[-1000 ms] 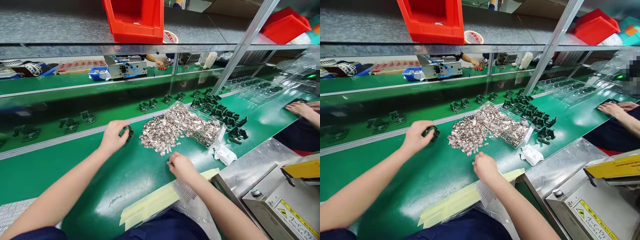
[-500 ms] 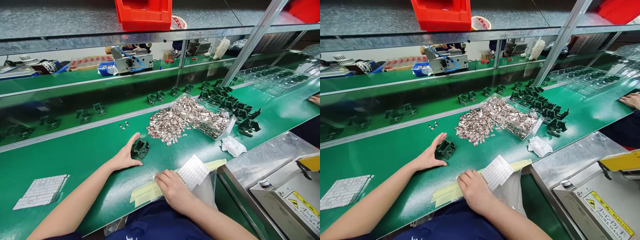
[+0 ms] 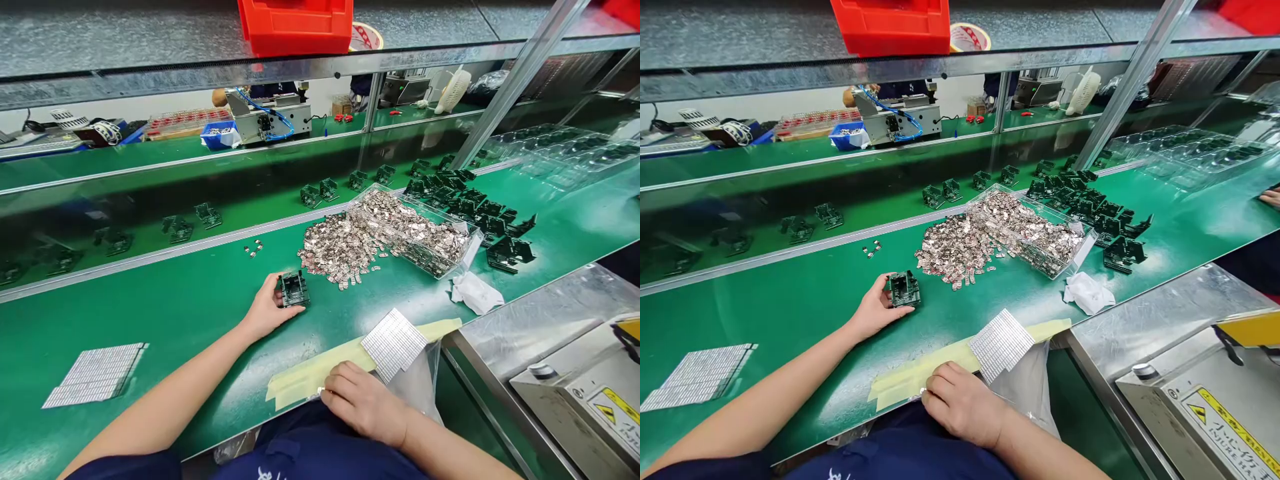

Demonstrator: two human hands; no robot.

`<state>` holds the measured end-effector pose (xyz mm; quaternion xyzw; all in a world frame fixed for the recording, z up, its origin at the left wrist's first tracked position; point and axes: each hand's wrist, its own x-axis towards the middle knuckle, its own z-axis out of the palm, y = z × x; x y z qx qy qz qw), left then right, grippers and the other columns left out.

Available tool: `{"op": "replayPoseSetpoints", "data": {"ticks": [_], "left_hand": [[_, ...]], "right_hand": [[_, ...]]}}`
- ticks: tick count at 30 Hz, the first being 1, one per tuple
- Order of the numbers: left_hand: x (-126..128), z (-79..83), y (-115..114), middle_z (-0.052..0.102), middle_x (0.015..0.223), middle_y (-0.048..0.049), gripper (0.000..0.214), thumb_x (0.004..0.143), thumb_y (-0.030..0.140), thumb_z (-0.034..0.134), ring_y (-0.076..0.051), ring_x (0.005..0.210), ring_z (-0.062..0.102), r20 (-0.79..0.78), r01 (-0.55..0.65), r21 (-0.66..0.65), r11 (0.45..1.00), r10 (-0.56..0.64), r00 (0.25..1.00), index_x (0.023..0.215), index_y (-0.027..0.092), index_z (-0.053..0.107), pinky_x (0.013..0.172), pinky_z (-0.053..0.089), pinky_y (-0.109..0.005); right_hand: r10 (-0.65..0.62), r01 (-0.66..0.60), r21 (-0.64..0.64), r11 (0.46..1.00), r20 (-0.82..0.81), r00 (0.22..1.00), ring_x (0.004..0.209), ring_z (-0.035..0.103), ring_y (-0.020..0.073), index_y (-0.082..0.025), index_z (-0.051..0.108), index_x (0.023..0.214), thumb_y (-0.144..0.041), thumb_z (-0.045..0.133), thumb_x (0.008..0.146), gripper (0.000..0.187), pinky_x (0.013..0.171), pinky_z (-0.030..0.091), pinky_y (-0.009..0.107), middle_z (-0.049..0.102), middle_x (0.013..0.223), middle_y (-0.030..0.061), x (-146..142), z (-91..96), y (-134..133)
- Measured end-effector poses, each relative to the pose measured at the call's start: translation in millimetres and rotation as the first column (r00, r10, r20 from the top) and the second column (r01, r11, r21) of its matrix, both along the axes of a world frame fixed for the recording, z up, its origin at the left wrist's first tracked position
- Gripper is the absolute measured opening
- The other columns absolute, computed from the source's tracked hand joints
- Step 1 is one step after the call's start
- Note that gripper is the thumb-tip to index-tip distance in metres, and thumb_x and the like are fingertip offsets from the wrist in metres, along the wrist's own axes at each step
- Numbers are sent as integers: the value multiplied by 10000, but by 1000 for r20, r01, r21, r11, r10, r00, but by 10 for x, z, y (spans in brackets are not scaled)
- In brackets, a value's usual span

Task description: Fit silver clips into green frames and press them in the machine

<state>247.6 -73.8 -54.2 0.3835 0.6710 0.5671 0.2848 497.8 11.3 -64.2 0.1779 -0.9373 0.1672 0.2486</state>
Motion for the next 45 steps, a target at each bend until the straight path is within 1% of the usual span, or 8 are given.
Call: {"op": "replayPoseSetpoints", "data": {"ticks": [4, 9, 14, 17, 26, 31, 36, 45], "left_hand": [[372, 74, 111, 606, 1110, -52, 677, 617, 292, 848, -179, 906, 680, 264, 19, 100, 995, -45, 963, 1136, 217, 420, 859, 572, -352], [808, 215, 186, 621, 1040, -31, 594, 662, 238, 824, -144, 868, 665, 289, 99, 173, 980, -147, 946, 1142, 220, 473, 796, 568, -272], [985, 224, 176, 628, 946, 5, 526, 675, 184, 809, -98, 795, 646, 330, 164, 149, 975, -205, 922, 1110, 230, 517, 727, 549, -200], [1011, 197, 151, 628, 952, 3, 503, 695, 155, 788, -93, 794, 643, 341, 169, 157, 973, -214, 916, 1114, 232, 521, 723, 542, -191], [1014, 87, 93, 623, 994, -1, 478, 816, 162, 702, -90, 876, 635, 325, 279, 259, 925, -355, 876, 1224, 302, 495, 789, 517, -174], [1015, 89, 64, 606, 975, -17, 366, 891, 234, 619, -97, 843, 603, 217, 286, 236, 929, -337, 916, 1233, 277, 494, 777, 506, -185], [1026, 72, 54, 598, 929, -20, 318, 927, 271, 558, -105, 791, 572, 98, 285, 196, 938, -308, 946, 1232, 252, 472, 730, 492, -199], [1031, 95, 50, 629, 946, -51, 319, 947, 309, 509, -148, 833, 611, 96, 349, 105, 931, -359, 928, 1249, 229, 443, 752, 509, -257]], "right_hand": [[-125, 124, -314, 941, 17, 992, 710, 563, 182, -171, 586, 1036, -120, 397, 1004, 198, 639, 482, 284, 628, 819, 61, 85, 118, 42], [-434, 507, -645, 572, 286, 854, 727, 602, 160, -204, 640, 921, -188, 503, 967, 145, 647, 473, 258, 627, 824, 31, 154, 396, 233], [-485, 517, -807, 283, 345, 804, 677, 607, 151, -214, 659, 921, -227, 628, 863, 66, 627, 493, 246, 644, 767, 4, 17, 459, 238], [-497, 510, -838, 194, 364, 787, 639, 588, 140, -212, 617, 917, -196, 641, 808, 112, 603, 490, 236, 634, 739, -11, -98, 399, 159], [-575, 588, -776, 227, 380, 724, 602, 539, 127, -224, 525, 883, -204, 618, 814, 118, 563, 440, 226, 589, 726, -31, -141, 365, 78], [-594, 613, -745, 263, 376, 711, 592, 522, 126, -225, 483, 862, -234, 611, 832, 132, 559, 419, 228, 566, 702, -40, -137, 370, 56], [-594, 623, -739, 257, 388, 705, 584, 515, 132, -226, 456, 845, -230, 587, 826, 133, 549, 412, 232, 552, 684, -40, -126, 395, 52], [-579, 642, -732, 228, 428, 694, 594, 512, 143, -228, 448, 835, -252, 577, 824, 132, 555, 411, 250, 538, 689, -25, -71, 403, 49]]}}
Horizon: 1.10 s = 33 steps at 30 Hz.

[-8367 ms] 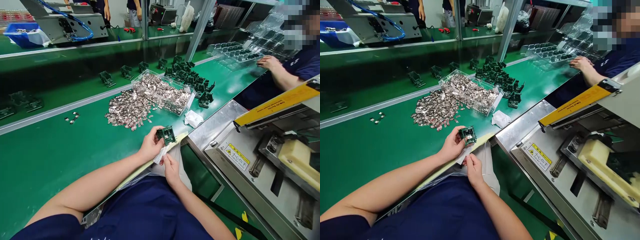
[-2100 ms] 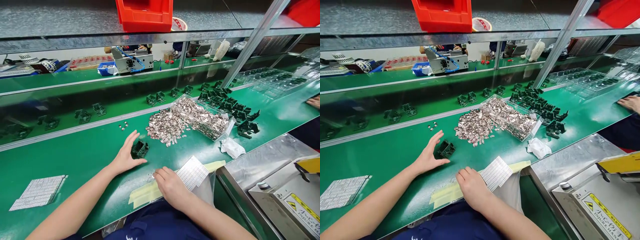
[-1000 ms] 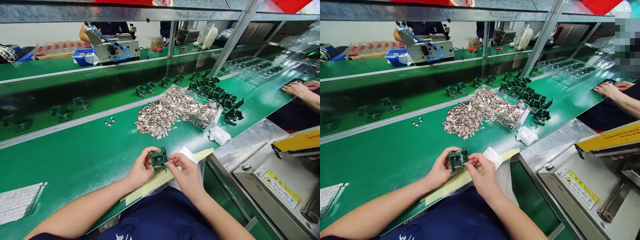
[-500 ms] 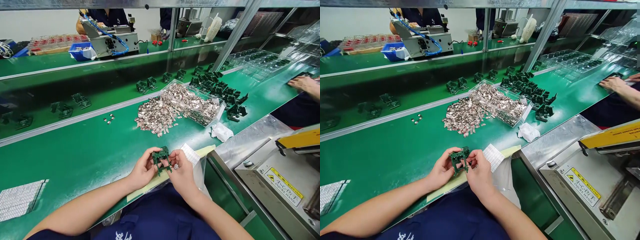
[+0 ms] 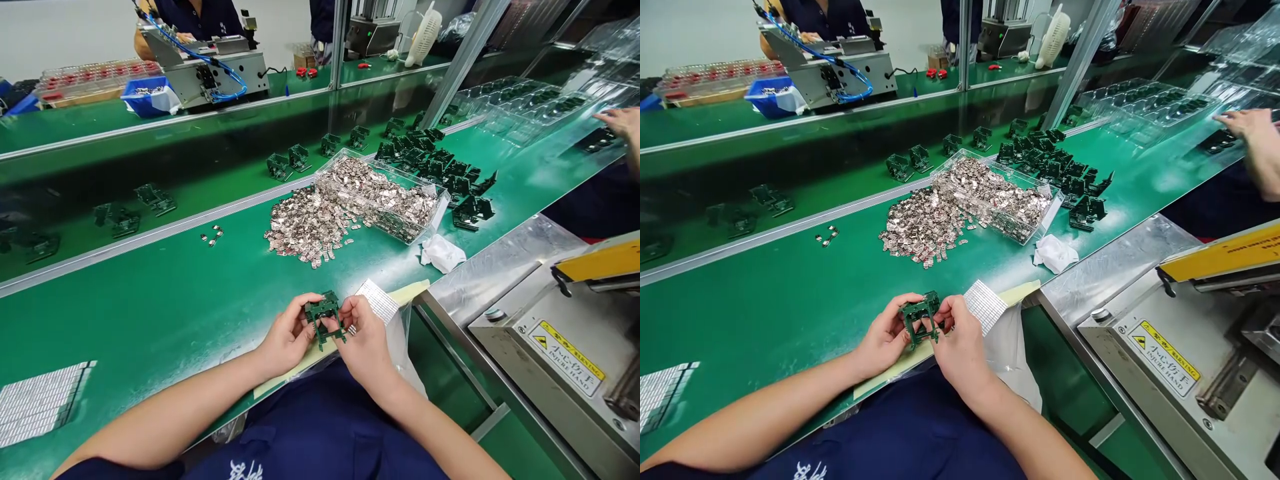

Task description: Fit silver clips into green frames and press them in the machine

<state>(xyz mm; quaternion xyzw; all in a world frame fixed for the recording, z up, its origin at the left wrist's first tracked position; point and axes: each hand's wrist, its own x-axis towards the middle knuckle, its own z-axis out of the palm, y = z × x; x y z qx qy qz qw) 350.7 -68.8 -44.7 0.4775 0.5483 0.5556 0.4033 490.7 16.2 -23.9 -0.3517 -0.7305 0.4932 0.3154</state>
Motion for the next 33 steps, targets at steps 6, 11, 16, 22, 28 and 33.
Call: {"op": "replayPoseSetpoints", "data": {"ticks": [6, 11, 16, 22, 28, 33], "left_hand": [[22, -7, 2, 632, 912, -49, 325, 934, 317, 532, -148, 799, 615, 16, -14, -6, 1000, 14, 1000, 1235, 220, 458, 722, 516, -252], [52, -55, -10, 611, 934, -48, 314, 919, 323, 558, -135, 782, 604, 99, -116, -38, 993, 119, 988, 1204, 219, 478, 681, 528, -235], [74, -67, -25, 620, 950, -45, 334, 894, 336, 602, -136, 810, 598, 117, -185, -35, 982, 187, 975, 1185, 217, 488, 695, 537, -230], [118, -12, -56, 622, 892, -33, 352, 880, 365, 615, -125, 729, 586, 86, -240, -51, 969, 244, 966, 1173, 218, 486, 641, 532, -220], [132, -17, -55, 615, 885, -33, 329, 900, 352, 587, -123, 715, 585, 37, -220, -37, 975, 221, 975, 1183, 219, 484, 623, 510, -218], [136, -21, -76, 597, 829, -13, 323, 895, 366, 591, -111, 650, 550, 3, -241, -30, 970, 242, 970, 1168, 221, 498, 592, 479, -211]], "right_hand": [[-35, 35, -15, 999, -1, 999, 597, 517, 146, -227, 470, 839, -259, 605, 821, 140, 555, 418, 259, 555, 695, -23, 21, -16, -16], [-67, 57, -96, 994, -104, 992, 730, 594, 169, -217, 534, 929, -241, 616, 826, 134, 669, 503, 289, 627, 835, 22, 23, -75, -46], [-38, 8, -212, 977, -139, 989, 763, 621, 181, -202, 589, 913, -272, 618, 839, 107, 683, 542, 298, 625, 877, 46, 0, -117, -55], [-31, -23, -249, 968, -211, 977, 817, 609, 198, -199, 655, 767, -297, 676, 800, 105, 677, 562, 294, 607, 890, 60, -49, -120, -53], [-52, -4, -234, 972, -231, 971, 801, 583, 193, -202, 639, 755, -335, 651, 835, 155, 632, 555, 274, 569, 873, 60, -55, -85, -103], [-75, 20, -218, 976, -245, 967, 837, 581, 194, -199, 618, 776, -332, 636, 850, 153, 664, 543, 274, 577, 899, 63, -74, -122, -163]]}}
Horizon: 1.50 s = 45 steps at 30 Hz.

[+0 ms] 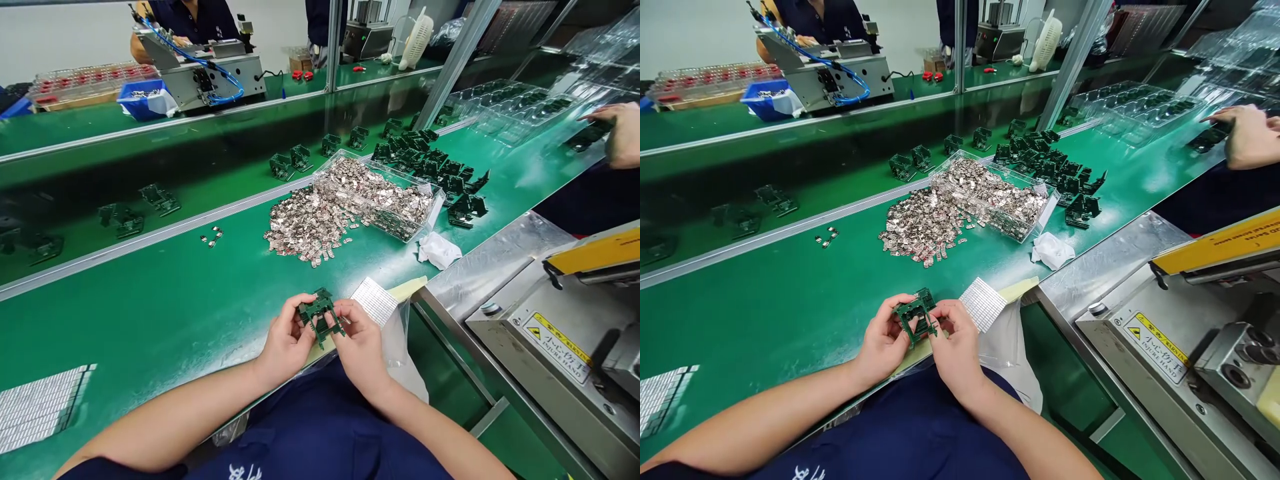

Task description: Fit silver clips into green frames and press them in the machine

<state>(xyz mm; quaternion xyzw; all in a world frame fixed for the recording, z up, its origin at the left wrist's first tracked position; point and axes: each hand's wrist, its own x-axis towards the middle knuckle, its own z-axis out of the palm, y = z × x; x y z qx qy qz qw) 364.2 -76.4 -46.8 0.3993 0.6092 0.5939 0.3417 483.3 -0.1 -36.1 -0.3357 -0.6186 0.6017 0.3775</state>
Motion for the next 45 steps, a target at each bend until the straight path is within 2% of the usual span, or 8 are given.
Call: {"op": "replayPoseSetpoints", "data": {"ticks": [10, 16, 20, 24, 30, 39, 42, 45], "left_hand": [[9, 48, -27, 595, 815, -9, 303, 885, 377, 598, -115, 628, 533, -74, -34, 4, 999, 34, 997, 1127, 213, 518, 570, 448, -213], [187, 84, 62, 600, 816, -14, 291, 888, 332, 581, -127, 656, 550, -54, 92, 15, 996, -91, 994, 1144, 214, 507, 597, 480, -222], [317, 81, 328, 604, 830, -15, 307, 872, 278, 585, -137, 695, 569, -43, 264, -2, 965, -263, 964, 1163, 213, 511, 630, 489, -230], [441, 53, 775, 594, 841, -6, 330, 855, 221, 587, -144, 768, 586, -109, 242, 38, 969, -237, 965, 1176, 216, 510, 719, 487, -244], [548, -91, 1204, 596, 866, -10, 336, 839, 227, 605, -131, 755, 577, -101, 245, 116, 963, -234, 967, 1153, 185, 491, 709, 471, -231], [502, -187, 1181, 622, 857, -6, 377, 848, 272, 620, -127, 731, 588, -113, 221, 66, 973, -213, 971, 1195, 203, 489, 721, 479, -232], [497, -189, 1192, 618, 860, -6, 376, 850, 284, 621, -129, 737, 588, -91, 213, 67, 975, -207, 974, 1194, 208, 492, 731, 481, -238], [495, -184, 1193, 613, 889, -17, 376, 856, 312, 623, -134, 769, 588, -40, 215, 113, 970, -212, 977, 1190, 203, 488, 737, 485, -241]], "right_hand": [[-16, 10, -112, 994, -55, 998, 688, 577, 171, -194, 586, 694, -406, 714, 786, 265, 589, 544, 274, 564, 751, 30, -7, 14, -38], [-97, 84, -142, 986, -91, 991, 647, 577, 164, -194, 587, 695, -411, 733, 765, 271, 581, 544, 281, 569, 731, 20, 222, 19, -50], [-170, 159, -130, 979, -84, 982, 662, 589, 170, -194, 605, 765, -416, 714, 796, 249, 635, 555, 299, 602, 728, 20, 549, 13, 39], [-400, 398, -112, 911, 5, 917, 765, 608, 190, -178, 634, 882, -502, 660, 840, 327, 717, 567, 332, 626, 824, 47, 885, -186, 132], [-85, 90, -56, 994, 93, 992, 642, 594, 177, -166, 630, 748, -563, 581, 878, 421, 625, 518, 295, 634, 677, 39, 845, -544, 169], [-69, 51, 123, 991, 143, 987, 657, 548, 188, -196, 552, 653, -590, 407, 936, 506, 635, 464, 307, 565, 667, 48, 757, -769, 231], [8, -45, 158, 986, 229, 973, 654, 571, 198, -200, 588, 636, -534, 432, 936, 475, 643, 458, 316, 601, 668, 52, 856, -833, 263], [61, -115, 144, 983, 335, 940, 497, 531, 176, -206, 601, 563, -441, 533, 901, 418, 530, 424, 295, 576, 531, 21, 969, -805, 281]]}}
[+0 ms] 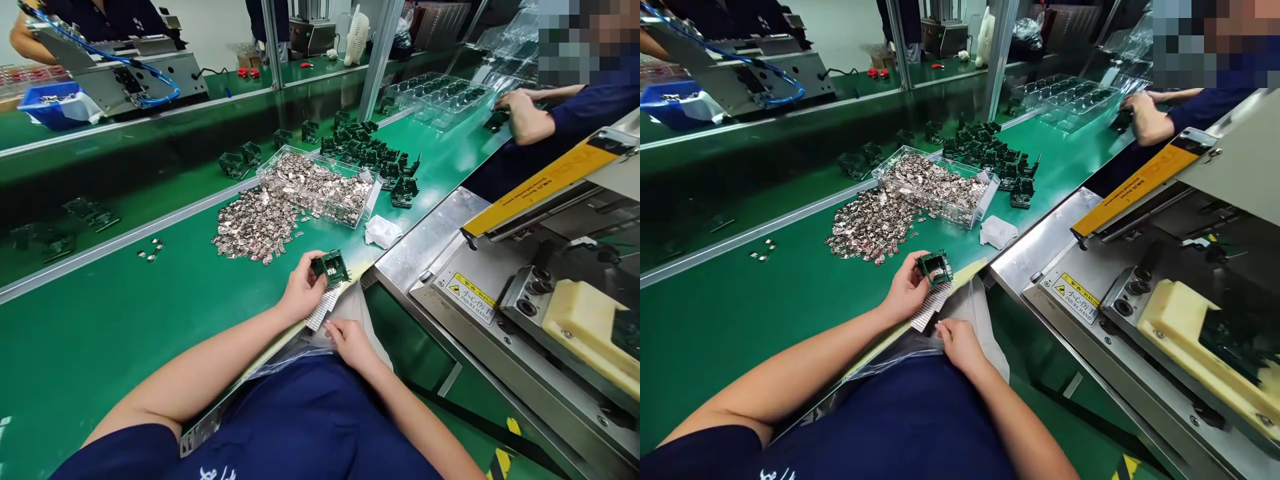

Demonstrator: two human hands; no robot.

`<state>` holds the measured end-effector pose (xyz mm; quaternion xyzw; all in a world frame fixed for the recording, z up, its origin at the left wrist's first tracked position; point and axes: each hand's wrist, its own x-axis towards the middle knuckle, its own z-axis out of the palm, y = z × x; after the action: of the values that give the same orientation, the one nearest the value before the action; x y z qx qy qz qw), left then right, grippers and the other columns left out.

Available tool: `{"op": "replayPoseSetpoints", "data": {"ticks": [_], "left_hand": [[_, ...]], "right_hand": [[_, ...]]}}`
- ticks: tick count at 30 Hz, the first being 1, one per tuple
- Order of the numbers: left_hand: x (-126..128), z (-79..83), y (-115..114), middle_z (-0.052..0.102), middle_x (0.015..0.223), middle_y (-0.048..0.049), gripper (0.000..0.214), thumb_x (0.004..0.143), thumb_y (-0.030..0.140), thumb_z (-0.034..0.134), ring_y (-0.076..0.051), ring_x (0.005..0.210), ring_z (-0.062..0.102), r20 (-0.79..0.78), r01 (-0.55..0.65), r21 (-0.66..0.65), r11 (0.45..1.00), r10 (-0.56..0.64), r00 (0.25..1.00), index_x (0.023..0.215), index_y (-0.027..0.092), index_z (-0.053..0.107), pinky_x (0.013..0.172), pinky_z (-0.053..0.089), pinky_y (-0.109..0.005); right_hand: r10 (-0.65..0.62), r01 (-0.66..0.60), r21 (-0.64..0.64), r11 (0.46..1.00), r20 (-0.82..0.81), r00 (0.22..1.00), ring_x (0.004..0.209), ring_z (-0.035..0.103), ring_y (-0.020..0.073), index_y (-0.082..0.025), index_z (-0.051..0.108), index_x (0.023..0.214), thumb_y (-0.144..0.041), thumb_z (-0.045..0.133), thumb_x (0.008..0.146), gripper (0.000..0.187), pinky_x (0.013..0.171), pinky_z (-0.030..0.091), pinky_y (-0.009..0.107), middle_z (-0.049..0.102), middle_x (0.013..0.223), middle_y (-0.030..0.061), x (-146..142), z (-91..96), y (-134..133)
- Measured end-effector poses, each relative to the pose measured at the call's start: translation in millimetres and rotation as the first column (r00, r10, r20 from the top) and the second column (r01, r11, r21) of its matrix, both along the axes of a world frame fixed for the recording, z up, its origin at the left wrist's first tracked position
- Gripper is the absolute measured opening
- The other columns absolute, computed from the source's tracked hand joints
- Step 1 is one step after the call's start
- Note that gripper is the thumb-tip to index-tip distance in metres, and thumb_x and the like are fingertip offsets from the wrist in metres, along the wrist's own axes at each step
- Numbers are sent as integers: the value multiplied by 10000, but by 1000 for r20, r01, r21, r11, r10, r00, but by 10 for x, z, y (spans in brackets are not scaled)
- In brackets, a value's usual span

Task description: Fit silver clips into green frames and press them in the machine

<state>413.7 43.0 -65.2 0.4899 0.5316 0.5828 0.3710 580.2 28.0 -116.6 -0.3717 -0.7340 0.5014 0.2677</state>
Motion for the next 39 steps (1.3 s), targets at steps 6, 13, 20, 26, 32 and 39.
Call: {"op": "replayPoseSetpoints", "data": {"ticks": [6, 13, 20, 26, 32, 39], "left_hand": [[-4, 55, -54, 577, 866, -17, 377, 899, 383, 571, -128, 725, 555, 72, 64, 33, 997, -67, 995, 1215, 212, 459, 651, 489, -227], [12, 101, -140, 595, 846, -14, 361, 924, 339, 537, -114, 658, 563, 49, 110, 50, 993, -112, 992, 1247, 213, 436, 657, 493, -241], [52, 123, -194, 627, 945, -37, 327, 931, 252, 499, -93, 631, 563, 8, 120, 107, 987, -122, 993, 1251, 227, 437, 602, 476, -218], [144, 149, -236, 587, 848, -7, 314, 937, 235, 498, -96, 634, 553, 26, 69, 128, 989, -73, 997, 1242, 231, 426, 578, 466, -200], [232, 119, -262, 550, 902, -10, 281, 944, 275, 505, -78, 606, 469, 21, 35, 155, 987, -39, 999, 1218, 241, 454, 537, 421, -186], [369, 331, -112, 581, 955, -49, 338, 931, 327, 525, -137, 739, 595, 31, 286, 16, 958, -286, 958, 1239, 223, 432, 671, 531, -265]], "right_hand": [[-153, 153, 33, 988, 1, 988, 561, 613, 180, -205, 735, 818, -332, 612, 879, 187, 534, 472, 271, 673, 672, 22, 142, 545, 108], [-236, 311, 315, 897, -254, 938, 689, 557, 165, -213, 732, 841, -211, 613, 870, 123, 594, 466, 272, 573, 778, 30, -134, 974, 342], [-333, 392, 341, 854, -219, 917, 659, 494, 148, -190, 674, 780, -238, 651, 865, 100, 559, 406, 265, 496, 769, 11, -319, 900, 313], [-448, 544, 294, 785, -337, 828, 730, 520, 164, -187, 608, 759, -256, 632, 879, 141, 625, 438, 281, 485, 812, 20, -388, 802, 233], [-494, 561, -37, 827, -525, 693, 1043, 560, 229, -193, 553, 753, -308, 716, 805, 206, 799, 495, 329, 546, 1155, 91, -431, 711, 222], [-226, 308, 148, 940, -406, 885, 1314, 421, 277, -271, 381, 1424, -254, 687, 838, 661, 1001, 454, 431, 418, 1452, 112, 252, 944, 261]]}}
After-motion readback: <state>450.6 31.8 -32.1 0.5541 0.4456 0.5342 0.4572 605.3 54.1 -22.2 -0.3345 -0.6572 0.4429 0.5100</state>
